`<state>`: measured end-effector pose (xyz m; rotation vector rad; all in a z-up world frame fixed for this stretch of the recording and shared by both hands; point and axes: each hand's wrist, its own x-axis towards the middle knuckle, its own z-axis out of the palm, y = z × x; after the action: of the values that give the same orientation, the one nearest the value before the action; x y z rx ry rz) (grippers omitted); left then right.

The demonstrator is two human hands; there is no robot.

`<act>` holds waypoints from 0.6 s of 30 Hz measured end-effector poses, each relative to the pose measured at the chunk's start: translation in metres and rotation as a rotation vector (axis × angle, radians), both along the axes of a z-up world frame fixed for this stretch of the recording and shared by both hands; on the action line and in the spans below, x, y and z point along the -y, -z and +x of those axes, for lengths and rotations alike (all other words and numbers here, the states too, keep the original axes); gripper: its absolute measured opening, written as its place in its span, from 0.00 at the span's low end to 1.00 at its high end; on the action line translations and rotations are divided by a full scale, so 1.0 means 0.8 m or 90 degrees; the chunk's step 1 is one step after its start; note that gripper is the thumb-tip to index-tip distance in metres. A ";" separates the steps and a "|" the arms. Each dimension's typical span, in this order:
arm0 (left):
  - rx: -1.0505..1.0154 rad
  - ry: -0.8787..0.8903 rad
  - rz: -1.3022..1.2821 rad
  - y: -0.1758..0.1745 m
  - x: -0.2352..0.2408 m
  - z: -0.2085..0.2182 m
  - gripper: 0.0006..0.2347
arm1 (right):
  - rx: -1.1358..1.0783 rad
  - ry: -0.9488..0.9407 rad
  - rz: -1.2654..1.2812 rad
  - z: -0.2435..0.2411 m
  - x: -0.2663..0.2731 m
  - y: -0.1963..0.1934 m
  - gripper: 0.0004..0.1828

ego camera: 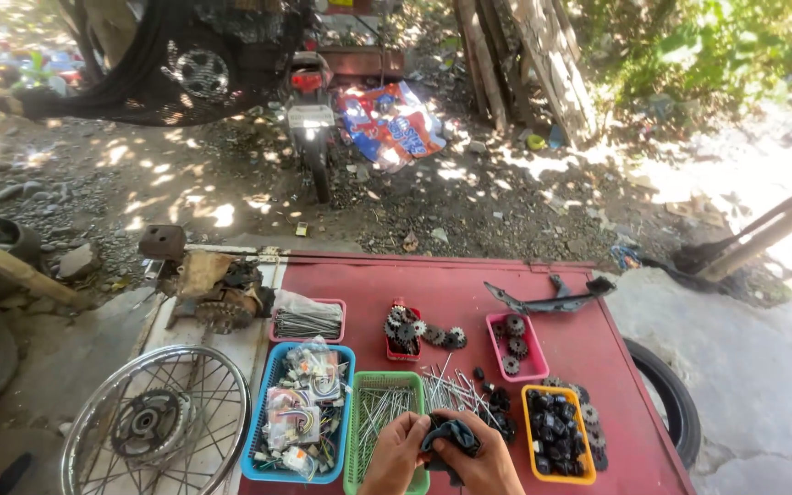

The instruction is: The person sorts small black bicycle parts, likely freewheel cogs, on a red table. They pick up the parts from a pile, handle them with both hands, and place them into a yellow basket. The table also contains other bicycle components like spokes and gears in various containers.

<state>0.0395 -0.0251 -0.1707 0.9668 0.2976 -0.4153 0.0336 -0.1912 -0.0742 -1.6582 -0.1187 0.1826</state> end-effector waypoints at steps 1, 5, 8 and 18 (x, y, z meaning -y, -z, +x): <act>0.005 -0.009 -0.002 -0.001 0.002 0.001 0.08 | 0.005 -0.009 -0.002 0.005 0.009 0.000 0.22; 0.094 0.007 0.011 0.002 0.027 0.008 0.07 | -0.032 -0.072 -0.003 0.022 0.041 0.002 0.23; 0.075 -0.036 0.009 -0.006 0.053 0.007 0.06 | -0.079 -0.064 0.016 0.027 0.057 -0.010 0.25; 0.017 -0.148 0.148 -0.057 0.108 -0.009 0.07 | -0.136 -0.092 0.026 0.048 0.096 -0.008 0.25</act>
<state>0.0324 -0.1115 -0.1249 1.1502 0.4353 -0.1569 0.0716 -0.2679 -0.0680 -1.5798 -0.0802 0.4626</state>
